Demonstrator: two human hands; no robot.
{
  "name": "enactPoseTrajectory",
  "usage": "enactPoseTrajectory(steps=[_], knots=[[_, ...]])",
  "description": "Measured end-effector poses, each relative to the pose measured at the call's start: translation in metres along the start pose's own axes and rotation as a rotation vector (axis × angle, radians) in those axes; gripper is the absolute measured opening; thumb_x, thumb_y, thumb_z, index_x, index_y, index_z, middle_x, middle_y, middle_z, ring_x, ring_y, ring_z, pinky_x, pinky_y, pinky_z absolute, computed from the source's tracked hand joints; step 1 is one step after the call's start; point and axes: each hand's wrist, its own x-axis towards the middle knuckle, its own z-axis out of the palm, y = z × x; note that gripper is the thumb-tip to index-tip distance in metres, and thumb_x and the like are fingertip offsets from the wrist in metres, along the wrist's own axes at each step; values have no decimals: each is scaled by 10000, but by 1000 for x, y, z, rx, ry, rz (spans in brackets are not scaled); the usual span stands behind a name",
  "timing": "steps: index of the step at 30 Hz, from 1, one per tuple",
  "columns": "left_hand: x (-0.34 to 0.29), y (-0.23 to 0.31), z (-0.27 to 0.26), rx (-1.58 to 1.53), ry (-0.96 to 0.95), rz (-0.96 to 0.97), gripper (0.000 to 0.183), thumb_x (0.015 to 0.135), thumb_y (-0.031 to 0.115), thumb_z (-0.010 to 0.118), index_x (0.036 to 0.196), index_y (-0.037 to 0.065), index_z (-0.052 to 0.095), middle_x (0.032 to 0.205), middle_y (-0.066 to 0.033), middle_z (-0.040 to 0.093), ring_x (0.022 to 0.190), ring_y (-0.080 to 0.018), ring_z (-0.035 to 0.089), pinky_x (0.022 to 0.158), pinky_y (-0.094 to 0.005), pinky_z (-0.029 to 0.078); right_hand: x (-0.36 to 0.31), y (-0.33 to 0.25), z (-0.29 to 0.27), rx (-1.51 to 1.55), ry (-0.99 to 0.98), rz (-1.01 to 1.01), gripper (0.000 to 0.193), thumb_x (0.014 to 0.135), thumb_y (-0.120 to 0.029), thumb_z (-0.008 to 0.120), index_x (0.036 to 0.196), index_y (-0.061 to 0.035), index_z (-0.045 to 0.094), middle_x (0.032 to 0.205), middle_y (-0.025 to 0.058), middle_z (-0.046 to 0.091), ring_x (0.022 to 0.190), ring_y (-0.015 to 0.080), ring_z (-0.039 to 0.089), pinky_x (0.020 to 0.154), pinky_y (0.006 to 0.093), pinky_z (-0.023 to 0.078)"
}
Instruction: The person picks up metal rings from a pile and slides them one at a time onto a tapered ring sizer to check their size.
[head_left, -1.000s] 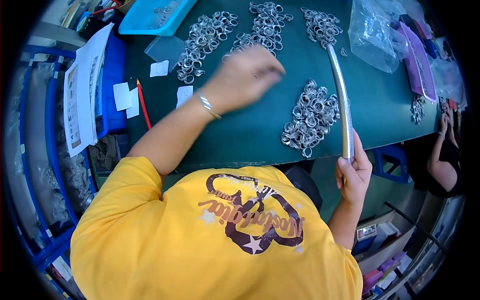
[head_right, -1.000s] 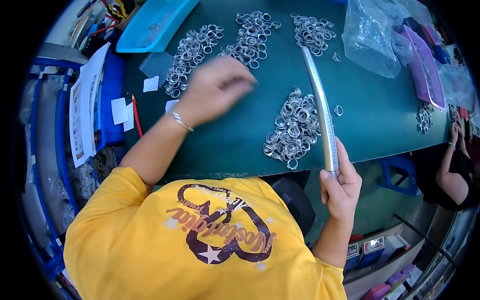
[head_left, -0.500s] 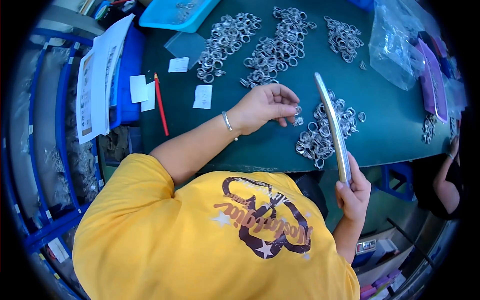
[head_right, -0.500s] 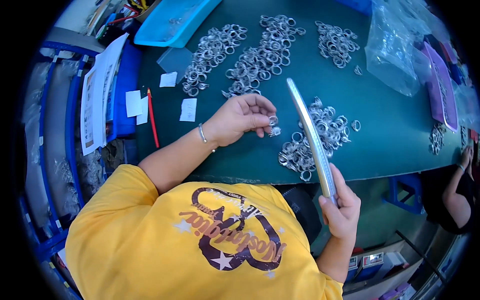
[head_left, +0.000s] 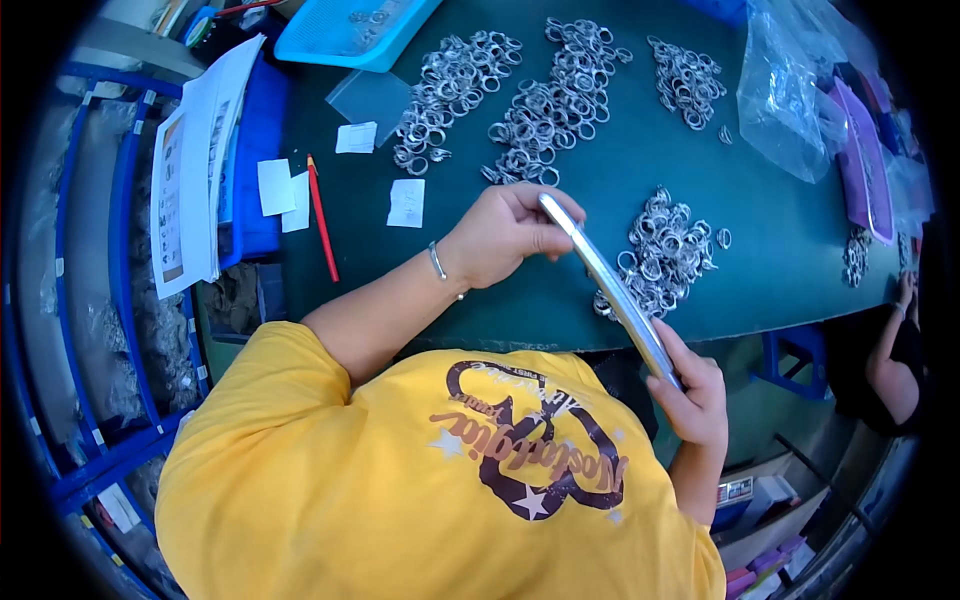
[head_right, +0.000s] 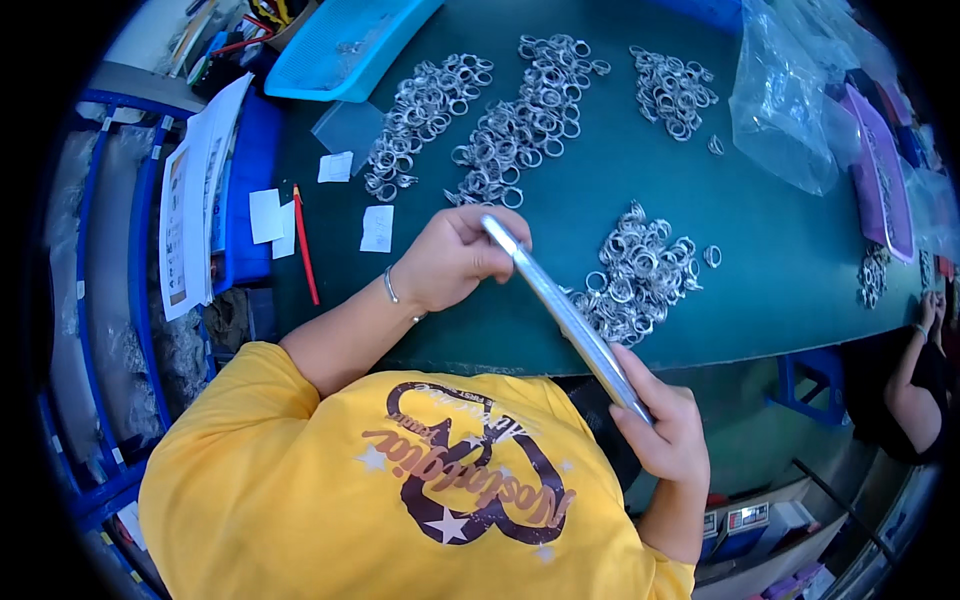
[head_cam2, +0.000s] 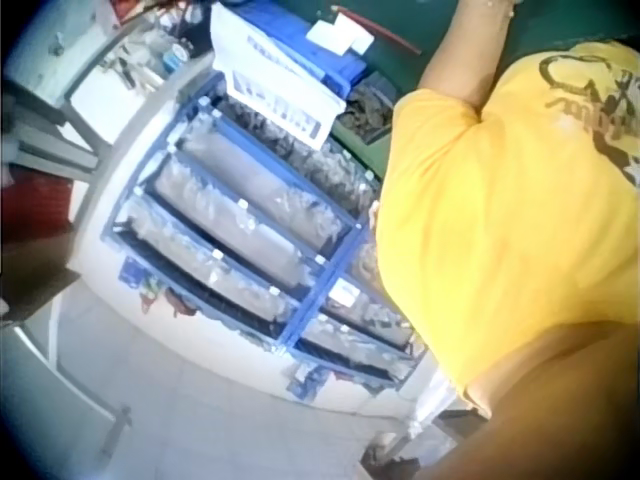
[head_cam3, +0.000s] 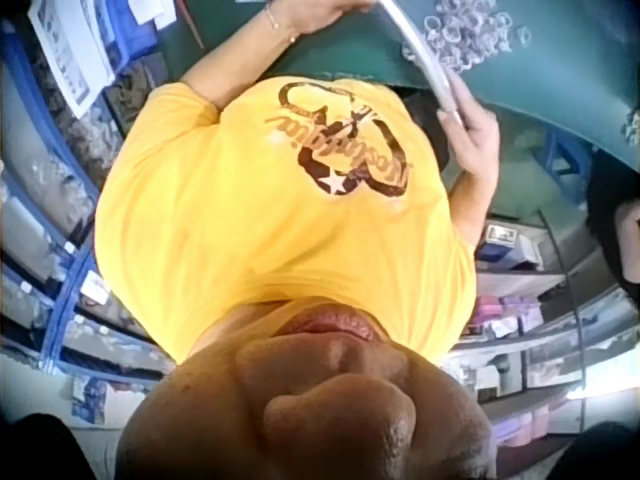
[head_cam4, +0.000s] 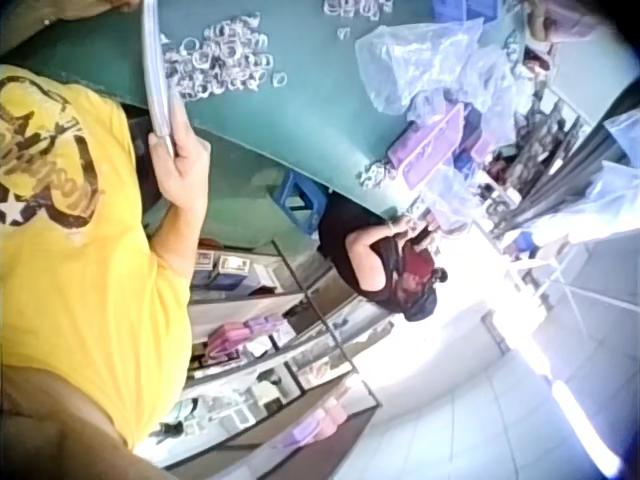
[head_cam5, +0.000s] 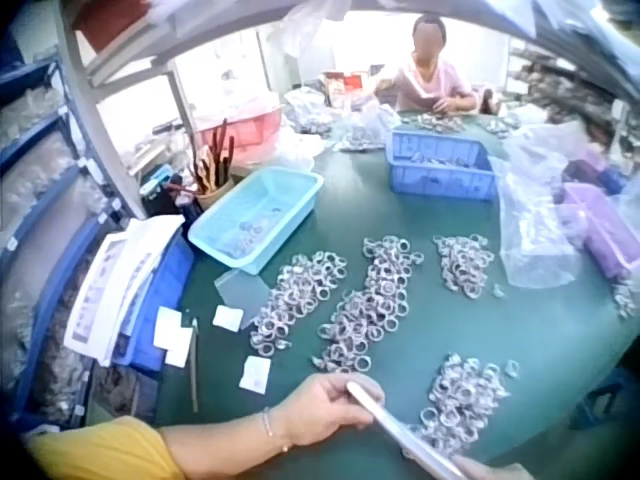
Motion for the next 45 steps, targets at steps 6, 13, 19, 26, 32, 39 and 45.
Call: enactPoseTrajectory(steps=[6, 13, 19, 26, 32, 39, 45], knots=[[-5, -7, -1, -67, -104, 34, 227, 694, 5, 706, 901, 0, 613, 895, -76, 538, 770, -136, 548, 675, -212, 462, 11, -2, 3, 4, -39, -80, 548, 702, 32, 557, 1242, 9, 469, 748, 114, 590, 622, 130, 562, 627, 231, 434], [-17, 6, -1, 69, -71, 22, 216, 694, -22, 703, 892, -1, 619, 894, -78, 561, 759, -134, 566, 673, -198, 470, 13, -5, 6, 65, -91, -15, 516, 718, 17, 564, 1226, 30, 475, 946, 157, 616, 851, 152, 602, 779, 245, 434], [-26, 25, -37, -21, 396, 309, 226, 724, -45, 646, 942, -16, 595, 821, -57, 579, 693, -108, 553, 623, -209, 460, -5, 4, -3, 397, -61, 221, 580, 700, 45, 566, 1266, 23, 443, 695, 8, 550, 433, 17, 421, 376, 177, 303], [-49, 42, -104, 1186, 845, 346, 226, 716, 42, 677, 931, -5, 625, 846, -100, 588, 695, -144, 597, 648, -234, 483, -6, 1, -1, 306, 74, 201, 581, 722, 7, 530, 1291, 12, 416, 690, 14, 521, 411, 22, 411, 367, 162, 307], [-41, 36, -122, 1615, 778, 498, 175, 785, 41, 576, 950, 4, 624, 931, -147, 601, 817, -258, 604, 704, -301, 479, -17, -3, -3, 333, 147, 223, 590, 725, 31, 525, 1301, 8, 402, 691, -1, 508, 404, 16, 393, 365, 160, 289], [-10, 6, -2, 1217, 207, 665, 95, 735, 102, 668, 768, 36, 608, 779, -89, 571, 737, -231, 563, 673, -312, 454, -15, -5, -1, 400, 250, 177, 574, 761, 30, 520, 1315, 20, 370, 651, -12, 499, 402, 8, 373, 367, 150, 271], [15, -25, 19, 932, -6, 411, 112, 784, 139, 648, 799, 35, 608, 893, -62, 568, 783, -161, 573, 687, -280, 473, -18, -8, 1, 348, 241, 174, 565, 756, 15, 532, 1304, 17, 392, 687, -2, 508, 420, 11, 394, 380, 147, 282]])
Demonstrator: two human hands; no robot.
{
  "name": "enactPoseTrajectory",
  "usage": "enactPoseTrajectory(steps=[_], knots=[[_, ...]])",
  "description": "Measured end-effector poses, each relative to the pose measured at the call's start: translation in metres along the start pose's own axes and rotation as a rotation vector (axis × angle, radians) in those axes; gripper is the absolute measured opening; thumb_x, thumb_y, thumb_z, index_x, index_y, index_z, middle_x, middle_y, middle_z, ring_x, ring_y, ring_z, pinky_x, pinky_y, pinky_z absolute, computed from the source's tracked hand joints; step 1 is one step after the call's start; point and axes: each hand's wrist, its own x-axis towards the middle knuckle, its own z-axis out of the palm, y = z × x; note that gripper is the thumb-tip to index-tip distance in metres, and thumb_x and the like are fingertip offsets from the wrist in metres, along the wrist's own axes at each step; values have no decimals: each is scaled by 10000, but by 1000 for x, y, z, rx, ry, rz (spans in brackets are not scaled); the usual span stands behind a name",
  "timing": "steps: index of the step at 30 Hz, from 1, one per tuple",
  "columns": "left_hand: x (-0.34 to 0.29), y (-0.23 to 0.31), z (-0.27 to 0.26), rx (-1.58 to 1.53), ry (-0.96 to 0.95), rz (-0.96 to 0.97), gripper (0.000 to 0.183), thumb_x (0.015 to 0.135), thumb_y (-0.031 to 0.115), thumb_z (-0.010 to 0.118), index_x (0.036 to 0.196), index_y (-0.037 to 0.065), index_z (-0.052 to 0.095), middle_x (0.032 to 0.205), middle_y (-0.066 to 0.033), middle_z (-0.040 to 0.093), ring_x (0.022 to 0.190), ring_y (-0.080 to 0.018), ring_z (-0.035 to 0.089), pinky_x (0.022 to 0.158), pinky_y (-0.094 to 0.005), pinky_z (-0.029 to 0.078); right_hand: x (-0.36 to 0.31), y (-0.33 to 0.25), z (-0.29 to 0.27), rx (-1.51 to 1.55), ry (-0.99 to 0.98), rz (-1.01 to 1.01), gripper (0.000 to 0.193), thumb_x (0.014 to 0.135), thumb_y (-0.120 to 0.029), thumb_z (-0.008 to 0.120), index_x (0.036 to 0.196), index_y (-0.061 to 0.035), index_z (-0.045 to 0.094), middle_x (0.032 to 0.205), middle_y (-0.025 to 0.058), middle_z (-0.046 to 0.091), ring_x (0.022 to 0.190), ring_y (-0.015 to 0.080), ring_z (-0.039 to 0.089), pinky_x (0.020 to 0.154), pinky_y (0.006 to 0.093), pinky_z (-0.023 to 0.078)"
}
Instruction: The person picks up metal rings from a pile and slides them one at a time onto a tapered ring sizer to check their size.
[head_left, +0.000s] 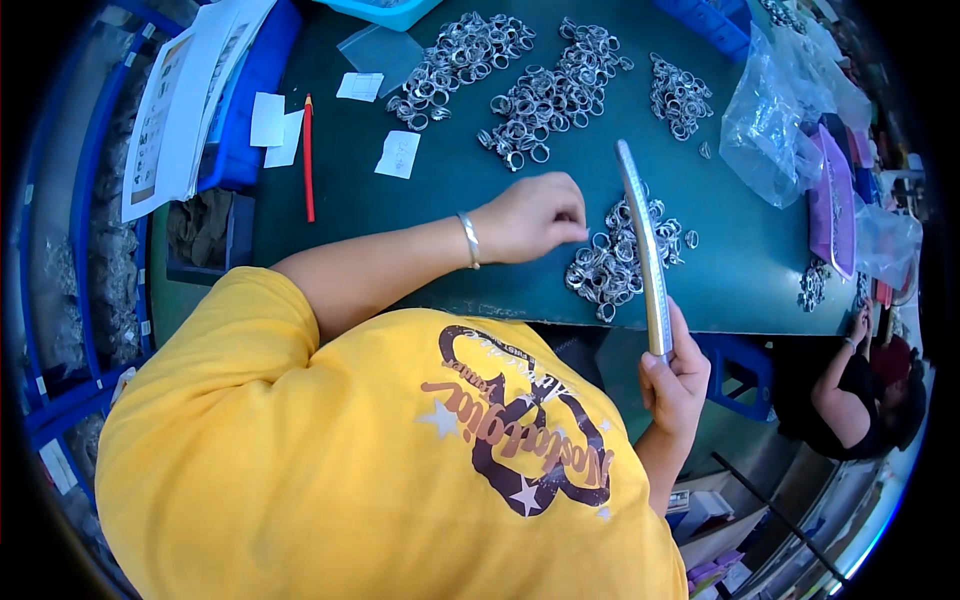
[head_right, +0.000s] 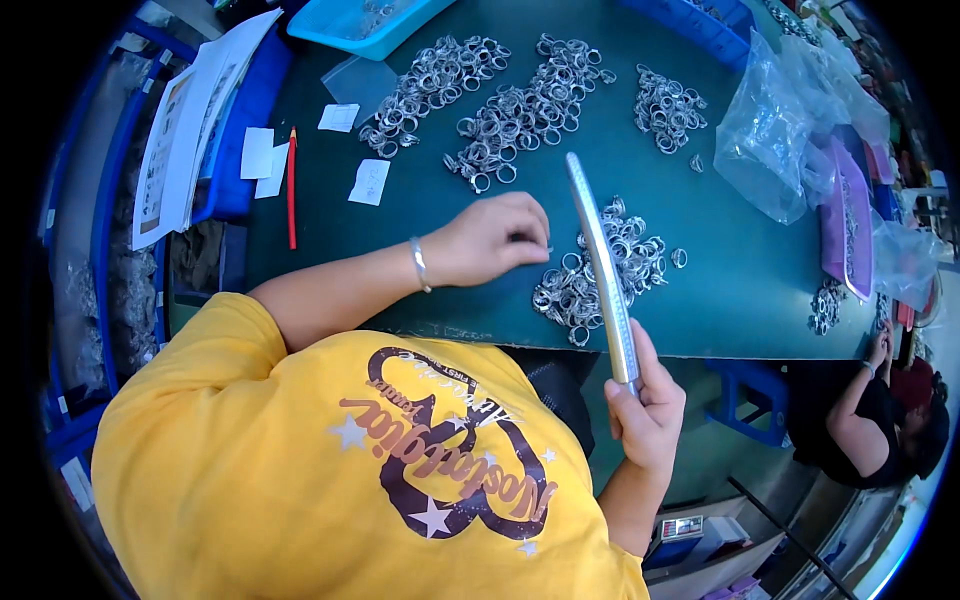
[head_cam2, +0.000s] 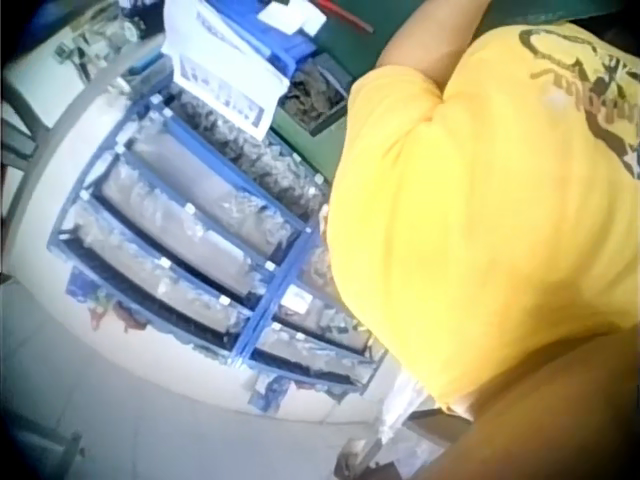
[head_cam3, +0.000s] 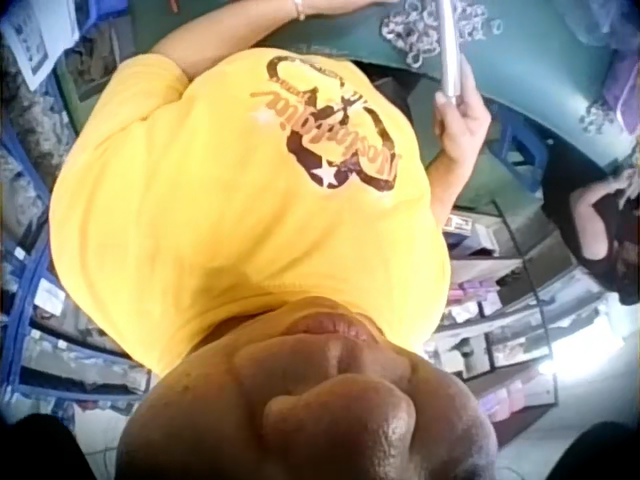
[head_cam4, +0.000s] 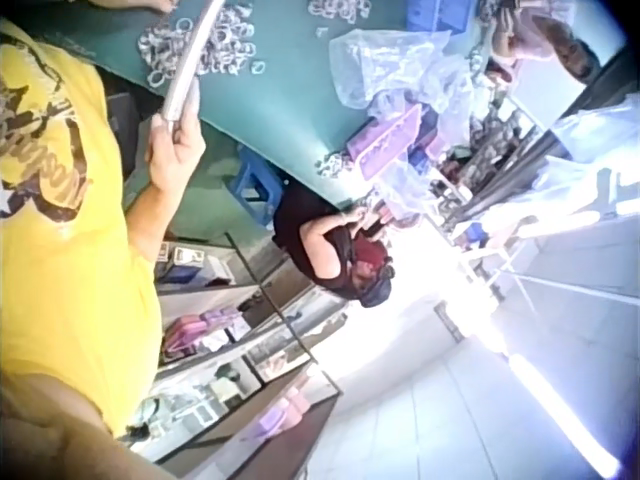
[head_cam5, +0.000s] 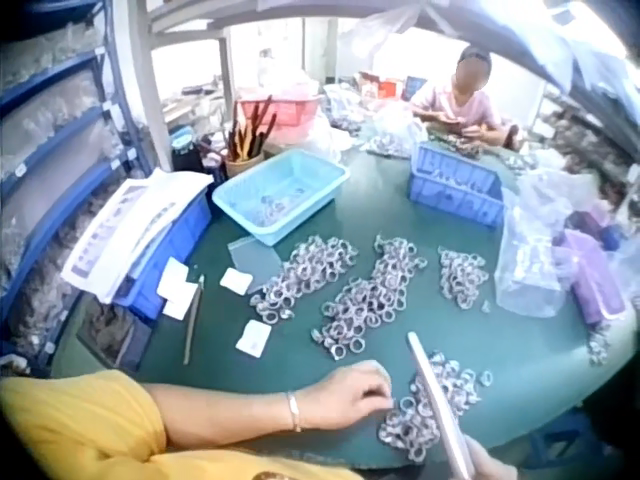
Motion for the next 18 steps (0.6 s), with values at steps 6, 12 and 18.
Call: enactPoseTrajectory(steps=[6, 12, 18], knots=[[-7, -6, -38, -1234, 114, -421, 161, 875, 55, 527, 1027, 23, 568, 944, -97, 602, 778, -121, 574, 695, -227, 486, -3, 1, -5, -125, -79, 5, 566, 717, 10, 549, 1273, 17, 441, 695, -6, 507, 457, 12, 423, 433, 155, 298], [-13, 2, -42, -1174, 123, -440, 195, 781, -23, 604, 975, -6, 619, 894, -85, 599, 764, -139, 572, 711, -229, 477, 12, -7, 4, -327, -243, -126, 551, 710, 21, 556, 1251, 28, 453, 797, 83, 598, 620, 84, 513, 603, 210, 406], [-24, 17, -36, -829, -83, -294, 290, 619, -29, 747, 889, 21, 655, 870, -77, 601, 790, -148, 584, 701, -229, 479, 26, -13, 16, -376, -351, -245, 542, 712, 28, 559, 1245, 16, 462, 787, 112, 594, 625, 103, 532, 622, 212, 415]])
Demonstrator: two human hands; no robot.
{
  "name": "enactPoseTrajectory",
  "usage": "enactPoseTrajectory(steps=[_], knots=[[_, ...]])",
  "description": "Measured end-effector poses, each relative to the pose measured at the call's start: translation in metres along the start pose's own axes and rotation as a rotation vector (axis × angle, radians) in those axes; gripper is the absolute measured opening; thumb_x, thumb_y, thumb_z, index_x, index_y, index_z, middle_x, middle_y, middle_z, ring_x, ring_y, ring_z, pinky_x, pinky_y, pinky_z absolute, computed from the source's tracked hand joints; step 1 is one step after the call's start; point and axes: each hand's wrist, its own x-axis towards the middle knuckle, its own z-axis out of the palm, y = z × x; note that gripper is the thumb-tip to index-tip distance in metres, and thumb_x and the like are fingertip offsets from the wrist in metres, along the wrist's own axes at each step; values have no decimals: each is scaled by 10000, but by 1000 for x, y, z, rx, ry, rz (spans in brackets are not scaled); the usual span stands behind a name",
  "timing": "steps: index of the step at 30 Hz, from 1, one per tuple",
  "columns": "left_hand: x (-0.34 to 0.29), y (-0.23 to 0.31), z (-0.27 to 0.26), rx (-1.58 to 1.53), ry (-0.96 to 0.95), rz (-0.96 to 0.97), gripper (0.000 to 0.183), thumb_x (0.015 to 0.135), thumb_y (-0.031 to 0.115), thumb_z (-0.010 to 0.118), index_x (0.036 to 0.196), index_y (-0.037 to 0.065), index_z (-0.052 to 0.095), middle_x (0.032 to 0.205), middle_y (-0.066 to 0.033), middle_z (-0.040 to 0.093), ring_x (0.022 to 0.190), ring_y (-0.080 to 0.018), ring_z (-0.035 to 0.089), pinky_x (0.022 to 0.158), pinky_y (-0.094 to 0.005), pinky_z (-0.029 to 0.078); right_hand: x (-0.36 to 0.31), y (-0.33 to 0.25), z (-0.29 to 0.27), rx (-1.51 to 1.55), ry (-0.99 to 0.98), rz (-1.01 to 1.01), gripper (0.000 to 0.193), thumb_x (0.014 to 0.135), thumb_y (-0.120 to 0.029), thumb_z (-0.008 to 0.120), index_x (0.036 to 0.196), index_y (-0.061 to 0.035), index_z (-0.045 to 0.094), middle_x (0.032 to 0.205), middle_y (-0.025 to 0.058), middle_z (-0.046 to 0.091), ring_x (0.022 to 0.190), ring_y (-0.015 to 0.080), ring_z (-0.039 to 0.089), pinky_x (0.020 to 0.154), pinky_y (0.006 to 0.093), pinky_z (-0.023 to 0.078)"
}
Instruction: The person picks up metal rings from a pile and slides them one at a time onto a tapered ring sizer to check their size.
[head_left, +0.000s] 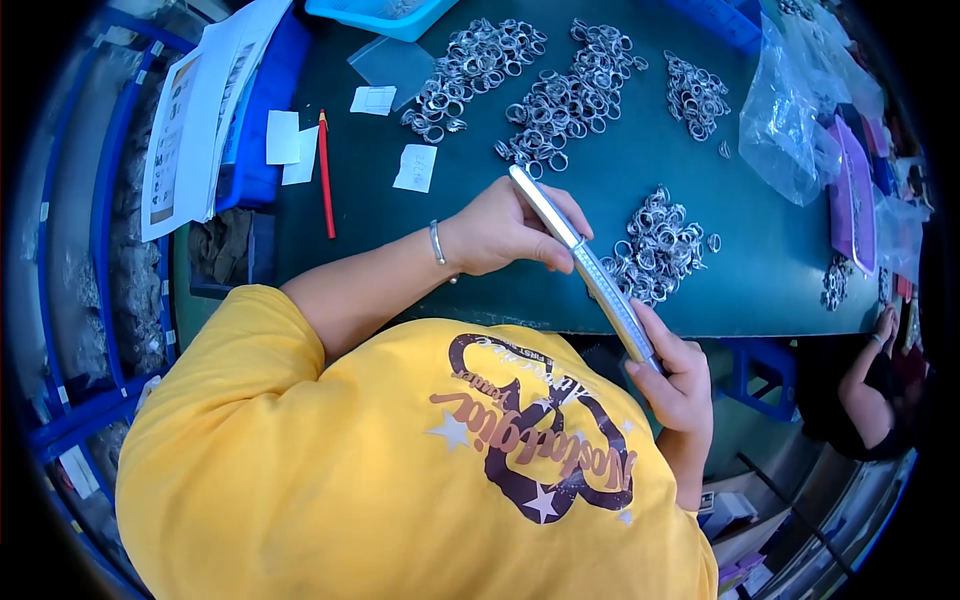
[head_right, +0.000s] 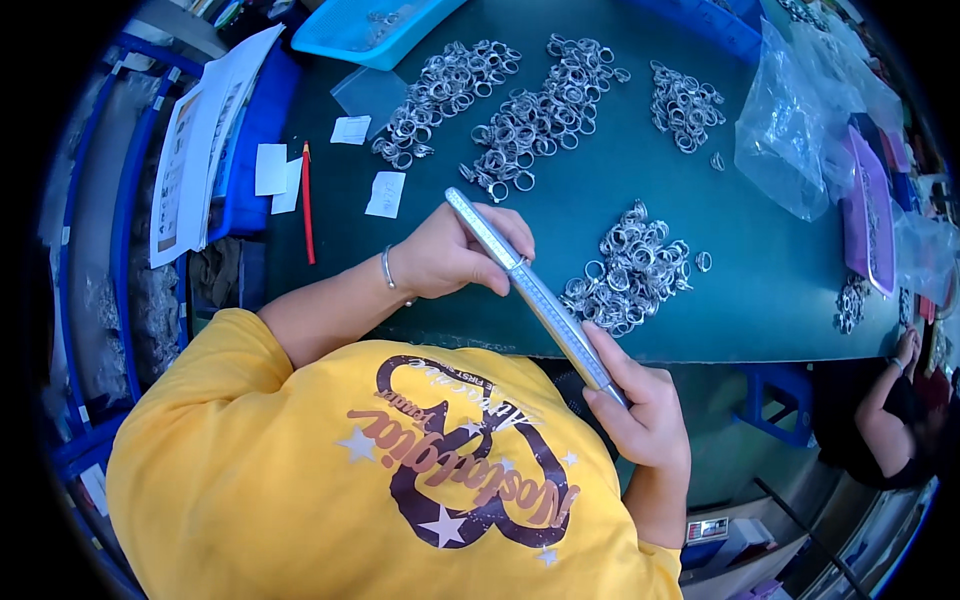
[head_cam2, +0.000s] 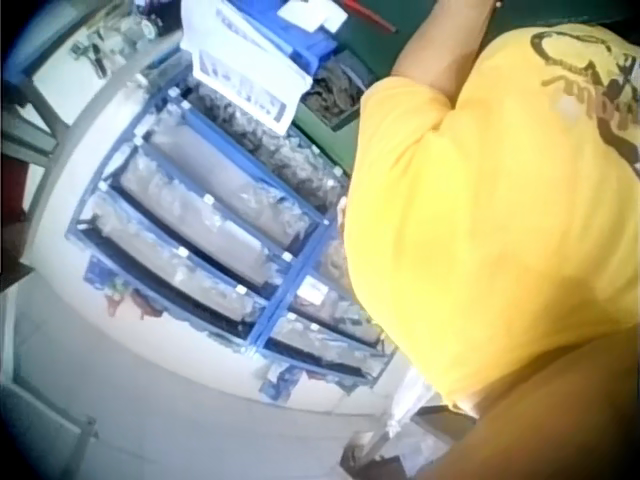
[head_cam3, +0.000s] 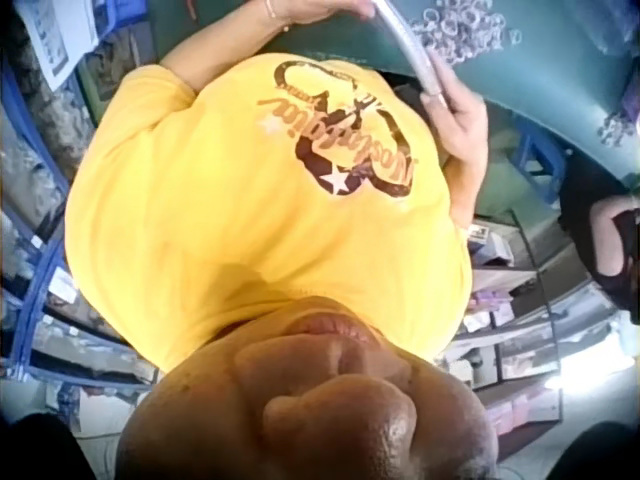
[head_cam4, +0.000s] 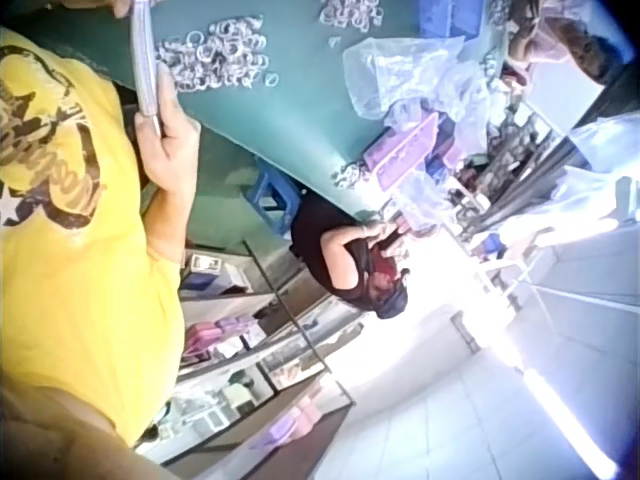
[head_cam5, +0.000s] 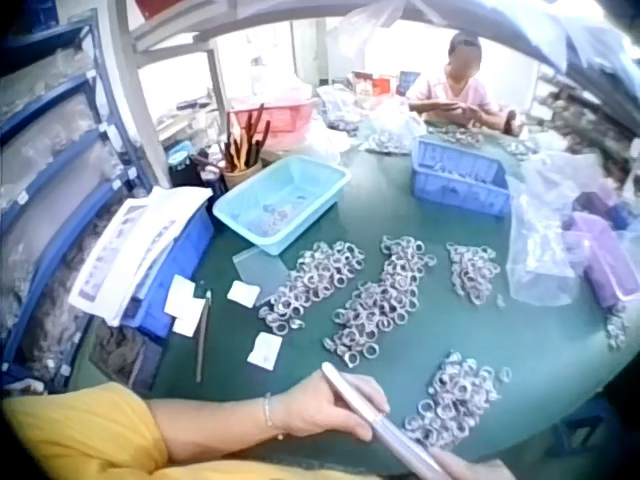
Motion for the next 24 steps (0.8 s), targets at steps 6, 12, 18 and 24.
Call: enactPoseTrajectory(steps=[6, 12, 18, 24], knots=[[0, -3, -2, 3, -13, 53, 281, 618, -30, 757, 875, 21, 656, 882, -82, 601, 798, -146, 588, 708, -228, 489, 1, 3, 0, -2, -4, -22, 542, 714, 24, 559, 1247, 12, 463, 806, 122, 602, 648, 104, 550, 631, 217, 422], [-5, 3, 0, -71, 9, 12, 246, 704, -35, 691, 938, 1, 622, 883, -98, 591, 778, -151, 593, 700, -245, 498, 2, 14, 5, 80, -6, -51, 557, 725, 36, 558, 1269, 16, 440, 839, 77, 603, 579, 82, 522, 553, 196, 407], [9, 23, -38, 397, 489, 350, 227, 752, 31, 661, 970, 16, 601, 889, -61, 591, 749, -127, 566, 671, -230, 468, -22, 15, -13, 545, 160, 343, 578, 729, 57, 510, 1296, 16, 404, 676, 16, 518, 394, 25, 384, 348, 173, 282], [48, 13, -38, 1391, 327, 592, 259, 600, 88, 745, 825, 45, 626, 859, -90, 542, 809, -265, 521, 731, -354, 422, -25, 16, -10, 535, 368, 318, 584, 743, 37, 497, 1313, 17, 374, 587, -1, 479, 387, 26, 377, 353, 167, 279]])
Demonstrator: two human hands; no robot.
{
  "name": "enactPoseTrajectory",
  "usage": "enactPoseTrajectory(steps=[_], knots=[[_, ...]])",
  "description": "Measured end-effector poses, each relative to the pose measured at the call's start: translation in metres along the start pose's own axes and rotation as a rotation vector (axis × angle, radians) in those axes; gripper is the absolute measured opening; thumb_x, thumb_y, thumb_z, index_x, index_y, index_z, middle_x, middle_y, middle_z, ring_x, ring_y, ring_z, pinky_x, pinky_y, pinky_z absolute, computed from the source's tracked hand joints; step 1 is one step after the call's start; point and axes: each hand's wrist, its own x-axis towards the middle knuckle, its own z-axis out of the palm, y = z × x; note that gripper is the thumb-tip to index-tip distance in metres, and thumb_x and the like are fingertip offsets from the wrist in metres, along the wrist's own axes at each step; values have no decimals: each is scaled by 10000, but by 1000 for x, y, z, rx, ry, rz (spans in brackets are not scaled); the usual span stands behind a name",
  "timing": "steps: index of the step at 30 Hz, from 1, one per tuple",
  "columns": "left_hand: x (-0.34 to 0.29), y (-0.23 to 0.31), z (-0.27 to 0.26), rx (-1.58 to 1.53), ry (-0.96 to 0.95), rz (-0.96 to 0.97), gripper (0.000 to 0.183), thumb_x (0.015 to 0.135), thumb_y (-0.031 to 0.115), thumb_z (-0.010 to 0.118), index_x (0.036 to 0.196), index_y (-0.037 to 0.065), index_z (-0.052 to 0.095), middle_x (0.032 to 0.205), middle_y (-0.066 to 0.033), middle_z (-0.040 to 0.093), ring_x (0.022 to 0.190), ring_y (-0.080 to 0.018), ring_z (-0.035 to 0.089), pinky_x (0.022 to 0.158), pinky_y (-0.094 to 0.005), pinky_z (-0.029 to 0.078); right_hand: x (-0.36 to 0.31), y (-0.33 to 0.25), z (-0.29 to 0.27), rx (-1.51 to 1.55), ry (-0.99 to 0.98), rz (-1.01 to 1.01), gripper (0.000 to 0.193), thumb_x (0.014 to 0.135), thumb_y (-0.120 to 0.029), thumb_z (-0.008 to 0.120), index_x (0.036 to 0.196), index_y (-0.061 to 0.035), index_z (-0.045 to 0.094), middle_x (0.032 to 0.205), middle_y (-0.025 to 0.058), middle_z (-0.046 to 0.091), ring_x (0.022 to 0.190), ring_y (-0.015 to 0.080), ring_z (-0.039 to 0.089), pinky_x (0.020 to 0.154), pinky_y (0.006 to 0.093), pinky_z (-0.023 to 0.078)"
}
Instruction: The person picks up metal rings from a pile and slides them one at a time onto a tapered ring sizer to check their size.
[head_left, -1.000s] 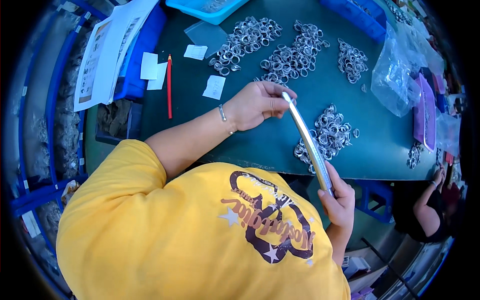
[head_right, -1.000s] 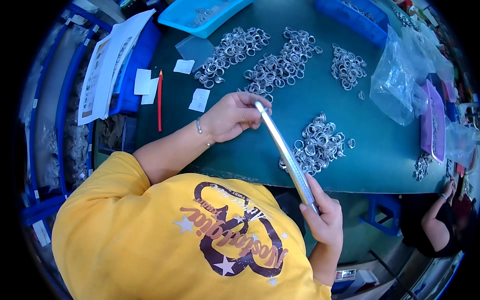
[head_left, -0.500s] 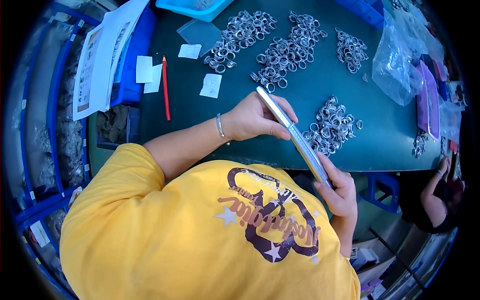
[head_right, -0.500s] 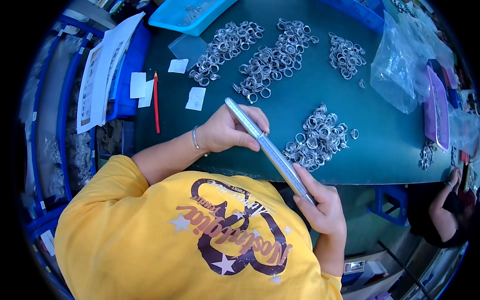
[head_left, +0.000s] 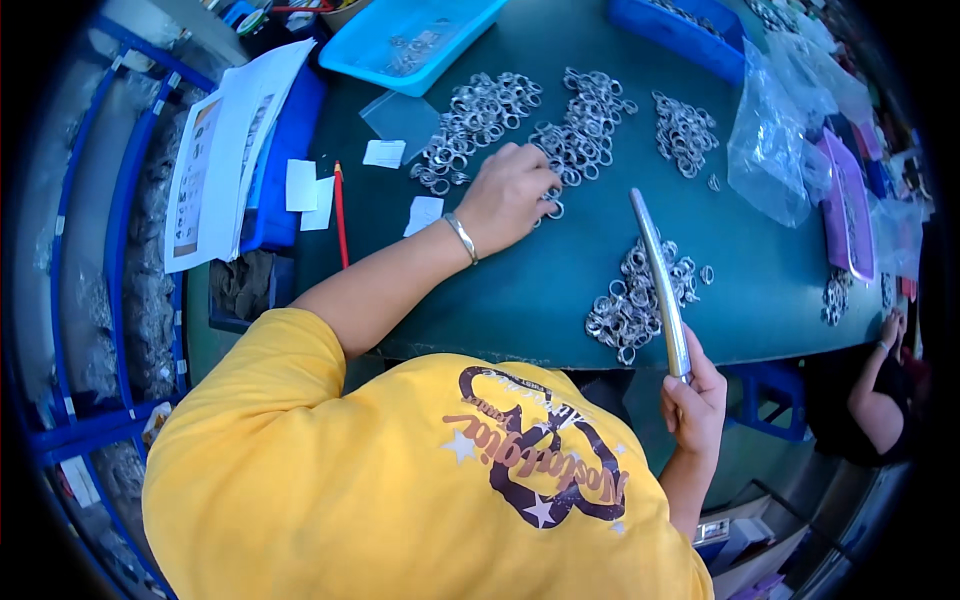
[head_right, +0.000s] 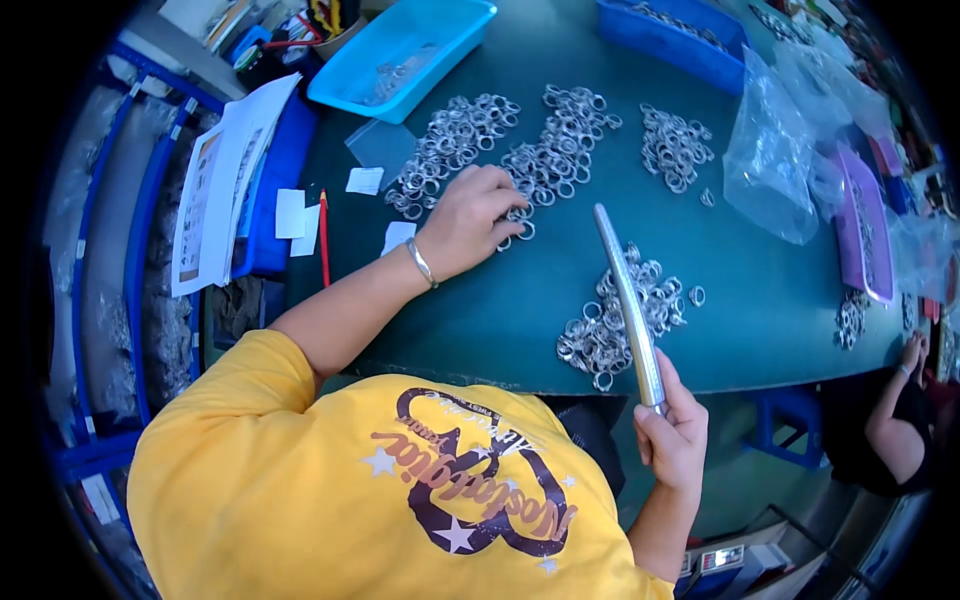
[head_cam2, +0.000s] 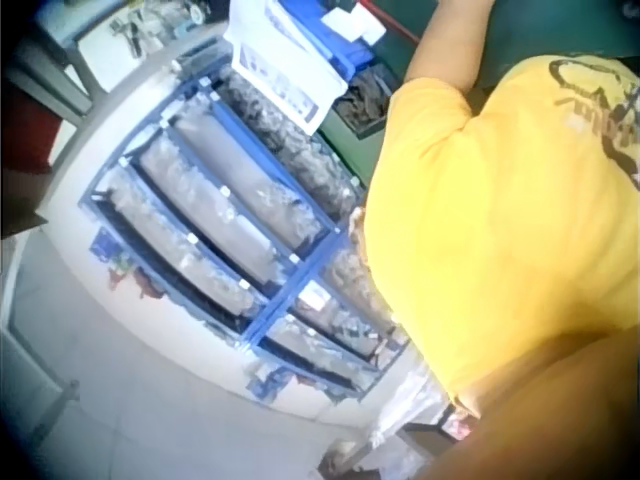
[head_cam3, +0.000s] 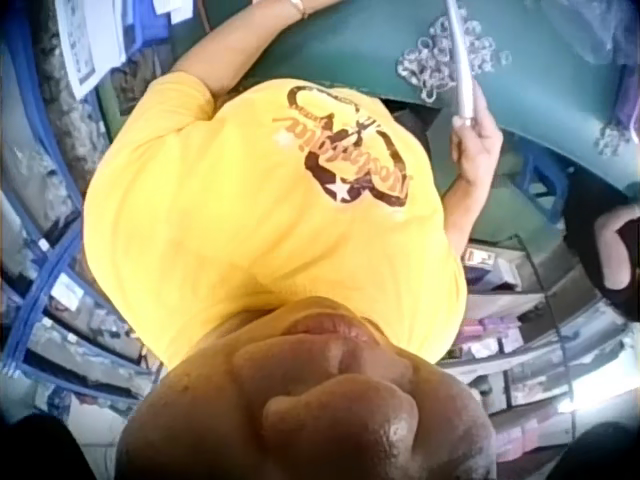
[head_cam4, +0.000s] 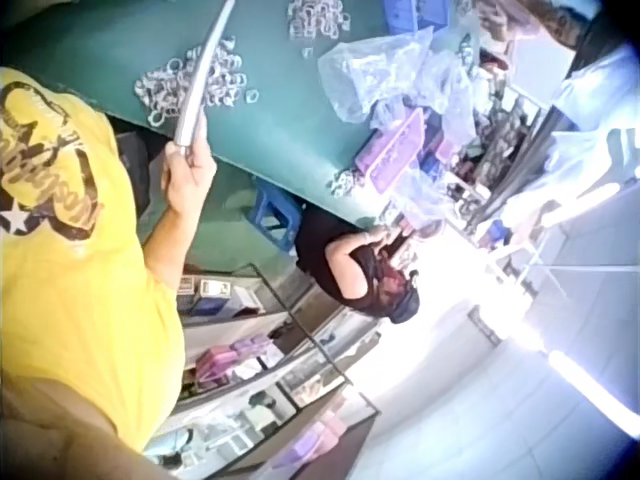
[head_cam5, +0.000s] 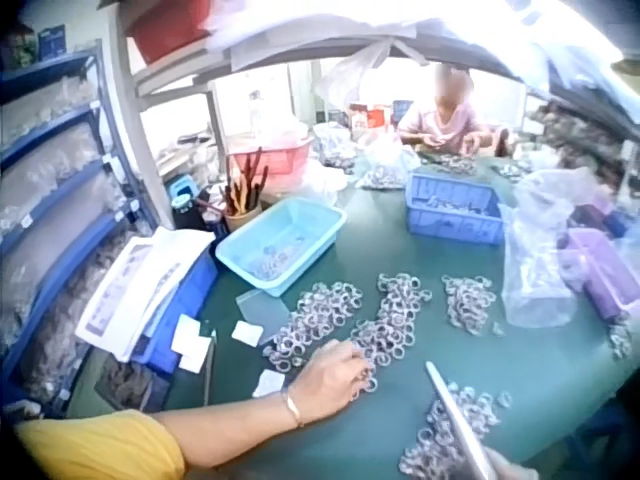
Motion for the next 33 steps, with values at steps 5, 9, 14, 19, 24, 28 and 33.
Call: enactPoseTrajectory(steps=[5, 9, 14, 19, 24, 28, 33], knots=[[3, 12, 1, 53, 57, -1, 219, 596, 70, 738, 786, 45, 631, 833, -91, 539, 793, -266, 524, 700, -360, 430, -8, 8, -7, 9, 87, -21, 589, 741, 38, 500, 1315, 15, 372, 594, -7, 469, 389, 28, 374, 356, 164, 273], [-1, 41, 36, -212, -141, 276, 102, 684, 41, 653, 779, 59, 619, 829, -78, 546, 804, -255, 526, 716, -357, 430, -10, 7, -8, 6, 131, -41, 575, 745, 34, 507, 1308, 9, 391, 629, -6, 480, 397, 18, 373, 362, 159, 276], [-7, 54, 58, -238, -325, 249, 102, 692, 42, 642, 785, 57, 603, 879, -68, 522, 819, -252, 513, 718, -344, 417, -10, 7, -6, -5, 119, -61, 569, 750, 33, 506, 1307, 3, 395, 633, -10, 484, 402, 13, 374, 371, 156, 283], [-9, 53, 39, -505, -256, -44, 36, 752, 22, 614, 756, 32, 580, 952, -79, 539, 831, -203, 556, 713, -278, 460, -10, 12, -3, -19, 104, -65, 572, 747, 35, 506, 1307, 1, 397, 685, 1, 512, 413, 10, 384, 374, 154, 287], [-16, 37, 12, -1715, -183, -834, 166, 876, 115, 513, 990, 0, 555, 923, -90, 567, 777, -129, 572, 677, -218, 484, -9, 14, 1, -92, 23, -104, 565, 727, 18, 531, 1282, 15, 429, 716, -9, 515, 468, 3, 396, 424, 153, 296], [-19, 28, 2, -2008, -64, -867, 237, 915, 129, 469, 1094, -14, 529, 917, -94, 577, 765, -119, 572, 686, -214, 488, -7, 11, 4, -165, -56, -117, 555, 708, 10, 547, 1255, 27, 458, 765, -2, 540, 544, 6, 431, 488, 154, 317], [-25, 25, 0, -1863, -35, -874, 240, 895, 88, 502, 1093, -44, 531, 898, -93, 581, 735, -116, 577, 680, -211, 493, -3, 8, 8, -328, -167, -200, 543, 714, 30, 558, 1247, 37, 452, 932, 86, 616, 712, 77, 542, 664, 212, 424]])
